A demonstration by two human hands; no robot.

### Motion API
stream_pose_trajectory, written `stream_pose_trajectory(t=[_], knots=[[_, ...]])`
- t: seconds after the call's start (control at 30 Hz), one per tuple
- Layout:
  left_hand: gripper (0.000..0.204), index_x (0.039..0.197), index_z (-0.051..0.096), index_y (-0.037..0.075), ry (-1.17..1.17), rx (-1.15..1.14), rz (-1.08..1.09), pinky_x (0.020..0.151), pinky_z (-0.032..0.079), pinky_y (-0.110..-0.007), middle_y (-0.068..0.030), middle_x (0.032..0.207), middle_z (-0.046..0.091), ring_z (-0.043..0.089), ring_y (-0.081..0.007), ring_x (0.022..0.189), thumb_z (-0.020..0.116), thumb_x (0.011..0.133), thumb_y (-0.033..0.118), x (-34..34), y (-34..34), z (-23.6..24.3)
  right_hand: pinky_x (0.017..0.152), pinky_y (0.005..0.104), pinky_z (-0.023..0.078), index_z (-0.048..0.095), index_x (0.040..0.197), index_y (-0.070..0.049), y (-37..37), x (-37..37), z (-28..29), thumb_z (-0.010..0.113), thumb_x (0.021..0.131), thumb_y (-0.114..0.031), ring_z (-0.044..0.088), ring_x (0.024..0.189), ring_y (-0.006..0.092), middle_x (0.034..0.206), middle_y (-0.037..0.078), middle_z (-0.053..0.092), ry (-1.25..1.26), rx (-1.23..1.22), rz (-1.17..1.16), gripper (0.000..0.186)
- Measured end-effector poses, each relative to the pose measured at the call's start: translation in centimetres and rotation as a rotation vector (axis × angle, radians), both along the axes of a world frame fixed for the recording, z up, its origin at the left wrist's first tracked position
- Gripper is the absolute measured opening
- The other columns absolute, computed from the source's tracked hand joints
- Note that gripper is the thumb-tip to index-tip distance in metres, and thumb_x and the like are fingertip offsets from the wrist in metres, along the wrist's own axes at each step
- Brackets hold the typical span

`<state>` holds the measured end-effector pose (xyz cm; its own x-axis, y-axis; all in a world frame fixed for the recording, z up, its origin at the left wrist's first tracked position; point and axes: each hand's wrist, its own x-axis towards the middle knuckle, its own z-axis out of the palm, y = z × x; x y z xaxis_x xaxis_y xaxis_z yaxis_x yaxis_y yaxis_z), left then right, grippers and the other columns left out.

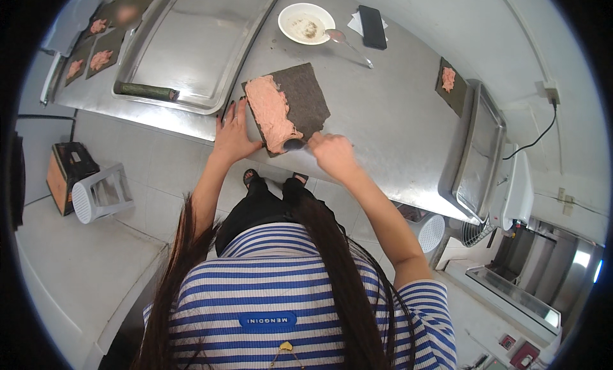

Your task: The person spreads a pink paste onto a sheet of nori using a spoon, then rolls the sheet into a cylinder. The completed roll is placed on a metal tray. The person then repeats the process with a second sheet of nori.

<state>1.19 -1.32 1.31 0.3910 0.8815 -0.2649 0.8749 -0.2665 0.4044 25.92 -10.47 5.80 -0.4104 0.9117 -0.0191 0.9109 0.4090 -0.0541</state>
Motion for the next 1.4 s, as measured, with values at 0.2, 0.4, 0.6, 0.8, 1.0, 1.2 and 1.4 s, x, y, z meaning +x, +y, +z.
stream_pose_trajectory(t=[0.2,0.4,0.6,0.8,1.0,1.2,1.4], knots=[[0.117,0.15,0.004,0.008,0.022,-0.003,0.006,0.112,0.02,-0.058,-0.0202,0.148,0.033,0.02,-0.0307,0.143,0.077,0.063,0.039,0.0,0.0,0.2,0.059,0.0402,0.052,0.065,0.077,-0.008,2.3,1.9,2.3,0.056,0.078,-0.011,0.065,0.07,0.027,0.078,0.006,0.061,0.017,-0.088,-0.081,0.009],[0.118,0.149,0.006,0.008,0.011,-0.036,0.014,0.112,0.02,-0.057,-0.0191,0.149,0.032,0.021,-0.0306,0.143,0.078,0.061,0.037,0.0,0.0,0.8,0.061,0.0415,0.052,0.069,0.081,-0.01,6.3,1.1,0.6,0.056,0.08,-0.014,0.065,0.073,0.0279,0.079,0.006,0.062,0.046,-0.138,0.091,0.013],[0.119,0.149,0.006,0.008,-0.01,0.002,0.022,0.113,0.019,-0.057,-0.0175,0.149,0.032,0.022,-0.0304,0.143,0.079,0.059,0.038,-0.1,-0.2,0.1,0.063,0.0435,0.052,0.071,0.084,-0.01,12.5,0.2,0.1,0.058,0.082,-0.017,0.065,0.075,0.0297,0.084,0.007,0.065,0.072,-0.058,0.068,0.015],[0.117,0.149,0.007,0.004,0.022,0.02,0.023,0.113,0.017,-0.056,-0.0199,0.143,0.041,0.022,-0.0275,0.143,0.077,0.063,0.039,0.0,-0.2,0.0,0.065,0.0437,0.052,0.069,0.085,-0.008,12.6,-1.3,0.2,0.055,0.081,-0.013,0.066,0.076,0.0319,0.086,0.012,0.067,0.036,-0.106,0.089,0.016],[0.118,0.149,0.007,0.005,0.022,0.015,0.027,0.113,0.017,-0.057,-0.0181,0.146,0.037,0.022,-0.0275,0.143,0.078,0.062,0.04,0.2,-0.3,0.6,0.066,0.0436,0.053,0.067,0.087,-0.004,5.7,-1.3,0.3,0.054,0.079,-0.009,0.067,0.075,0.0326,0.087,0.015,0.067,0.009,-0.263,0.075,0.016],[0.119,0.149,0.006,0.005,0.024,0.007,0.023,0.113,0.017,-0.057,-0.0166,0.148,0.035,0.021,-0.0275,0.143,0.077,0.062,0.043,0.0,-0.1,0.4,0.064,0.044,0.052,0.066,0.083,-0.004,3.5,-0.5,1.4,0.053,0.078,-0.008,0.067,0.075,0.0332,0.086,0.015,0.066,-0.015,-0.346,0.14,0.014],[0.118,0.149,0.01,0.009,0.011,0.026,0.02,0.112,0.021,-0.058,-0.0169,0.149,0.032,0.023,-0.0302,0.142,0.079,0.06,0.041,-0.1,-0.2,0.1,0.063,0.0443,0.052,0.067,0.084,-0.006,7.3,-0.8,1.4,0.054,0.078,-0.009,0.067,0.075,0.0332,0.086,0.015,0.066,0.09,-0.228,0.043,0.015]])
